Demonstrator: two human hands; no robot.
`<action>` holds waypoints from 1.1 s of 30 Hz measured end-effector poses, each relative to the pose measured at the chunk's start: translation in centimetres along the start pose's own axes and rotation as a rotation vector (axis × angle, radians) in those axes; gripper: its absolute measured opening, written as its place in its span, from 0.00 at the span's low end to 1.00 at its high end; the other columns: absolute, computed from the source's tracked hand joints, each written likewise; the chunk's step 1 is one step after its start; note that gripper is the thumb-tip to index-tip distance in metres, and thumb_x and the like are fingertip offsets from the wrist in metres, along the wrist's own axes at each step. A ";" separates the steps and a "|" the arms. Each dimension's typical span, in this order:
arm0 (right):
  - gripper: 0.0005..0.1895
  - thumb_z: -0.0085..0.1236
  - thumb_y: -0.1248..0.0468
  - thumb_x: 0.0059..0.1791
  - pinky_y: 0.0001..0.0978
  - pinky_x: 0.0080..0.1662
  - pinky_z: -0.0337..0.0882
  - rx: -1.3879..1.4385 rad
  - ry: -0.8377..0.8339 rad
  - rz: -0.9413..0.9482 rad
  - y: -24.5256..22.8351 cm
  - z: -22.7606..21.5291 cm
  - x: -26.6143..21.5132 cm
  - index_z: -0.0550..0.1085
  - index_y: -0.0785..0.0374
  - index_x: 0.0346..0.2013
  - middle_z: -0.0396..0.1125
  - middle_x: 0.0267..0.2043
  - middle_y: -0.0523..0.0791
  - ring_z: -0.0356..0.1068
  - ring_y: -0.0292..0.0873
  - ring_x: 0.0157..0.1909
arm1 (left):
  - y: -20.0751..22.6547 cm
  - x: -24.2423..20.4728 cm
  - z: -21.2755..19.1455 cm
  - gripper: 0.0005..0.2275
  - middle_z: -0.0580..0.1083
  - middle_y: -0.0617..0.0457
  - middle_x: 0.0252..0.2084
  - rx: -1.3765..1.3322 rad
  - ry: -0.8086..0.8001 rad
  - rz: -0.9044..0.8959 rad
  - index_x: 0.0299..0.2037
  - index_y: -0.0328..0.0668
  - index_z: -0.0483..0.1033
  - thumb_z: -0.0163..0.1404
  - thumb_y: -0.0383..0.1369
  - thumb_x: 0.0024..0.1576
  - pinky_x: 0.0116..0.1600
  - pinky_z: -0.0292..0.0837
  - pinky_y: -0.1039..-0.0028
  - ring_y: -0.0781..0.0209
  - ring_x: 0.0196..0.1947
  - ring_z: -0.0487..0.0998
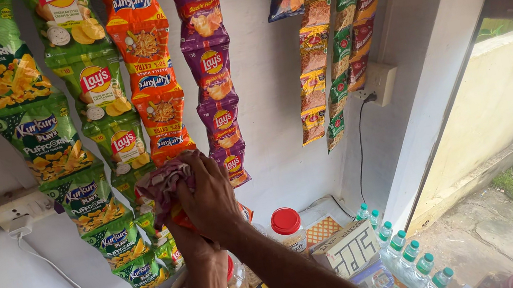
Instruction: The person wipes down various bags of snacks hanging on a display rack using a pink cloth.
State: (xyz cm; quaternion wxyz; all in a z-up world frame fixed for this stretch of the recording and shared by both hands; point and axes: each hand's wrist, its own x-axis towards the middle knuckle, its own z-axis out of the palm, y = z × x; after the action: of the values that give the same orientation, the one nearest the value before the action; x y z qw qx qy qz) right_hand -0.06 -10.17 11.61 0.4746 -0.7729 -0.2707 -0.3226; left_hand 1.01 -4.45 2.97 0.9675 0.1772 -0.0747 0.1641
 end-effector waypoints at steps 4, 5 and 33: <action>0.26 0.58 0.58 0.45 0.56 0.64 0.60 -0.157 0.041 -0.316 -1.2 0.3 -1.6 0.70 0.66 0.55 0.68 0.58 0.59 0.64 0.65 0.61 | 1.5 3.8 -2.5 0.23 0.73 0.54 0.60 -0.107 -0.156 -0.172 0.65 0.49 0.66 0.37 0.50 0.65 0.60 0.70 0.67 0.60 0.58 0.74; 0.28 0.58 0.58 0.45 0.56 0.65 0.60 -0.170 0.040 -0.331 -1.4 0.1 -1.9 0.69 0.68 0.57 0.67 0.58 0.59 0.64 0.65 0.62 | 2.1 4.8 -3.0 0.23 0.73 0.54 0.60 -0.083 -0.184 -0.210 0.65 0.48 0.67 0.37 0.49 0.65 0.60 0.70 0.67 0.60 0.58 0.74; 0.20 0.54 0.62 0.46 0.54 0.49 0.72 -0.371 -0.193 -0.089 0.3 -0.3 -3.8 0.72 0.67 0.50 0.69 0.46 0.57 0.69 0.62 0.50 | 1.6 4.1 -7.3 0.19 0.75 0.46 0.56 -0.030 -0.173 -0.194 0.59 0.41 0.72 0.37 0.45 0.68 0.60 0.73 0.62 0.54 0.55 0.76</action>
State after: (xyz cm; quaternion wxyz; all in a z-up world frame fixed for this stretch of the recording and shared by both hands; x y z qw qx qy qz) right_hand -2.33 -11.02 8.70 0.2813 -0.8616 -0.2850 -0.3119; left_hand 4.97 0.83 -2.42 0.9713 0.1825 -0.1429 0.0527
